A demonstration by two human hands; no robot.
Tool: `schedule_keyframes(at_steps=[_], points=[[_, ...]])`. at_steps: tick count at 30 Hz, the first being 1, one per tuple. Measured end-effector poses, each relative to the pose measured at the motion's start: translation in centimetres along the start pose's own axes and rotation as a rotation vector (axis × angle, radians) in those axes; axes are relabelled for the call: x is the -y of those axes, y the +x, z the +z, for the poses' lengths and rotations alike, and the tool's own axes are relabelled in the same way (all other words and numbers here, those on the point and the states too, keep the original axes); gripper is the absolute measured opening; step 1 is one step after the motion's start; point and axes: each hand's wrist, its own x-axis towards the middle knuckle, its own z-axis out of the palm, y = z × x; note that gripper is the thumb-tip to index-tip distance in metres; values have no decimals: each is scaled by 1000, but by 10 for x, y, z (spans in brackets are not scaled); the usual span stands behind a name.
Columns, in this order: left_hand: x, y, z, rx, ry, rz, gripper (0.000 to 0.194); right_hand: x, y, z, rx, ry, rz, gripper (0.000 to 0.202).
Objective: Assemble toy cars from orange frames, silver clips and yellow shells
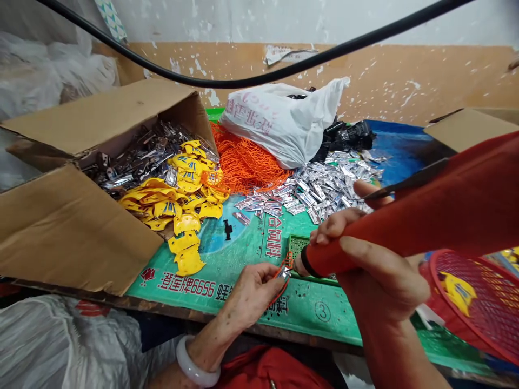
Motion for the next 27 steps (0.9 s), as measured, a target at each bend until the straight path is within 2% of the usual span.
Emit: schedule_keyframes(at_steps=[4,14,21,27], points=[[-3,-1,0,-7,17,-9,30,-1,0,0,10,-26,11,56],[-7,-2,1,-20,-3,-74,28,-5,-3,-4,109,-81,32,58],[-8,-2,2,-35,6,-83,29,-9,-5,-9,150,-114,15,46],[-8,-4,5,-46,-15,-87,27,-8,-10,-10,167,-123,31,58]])
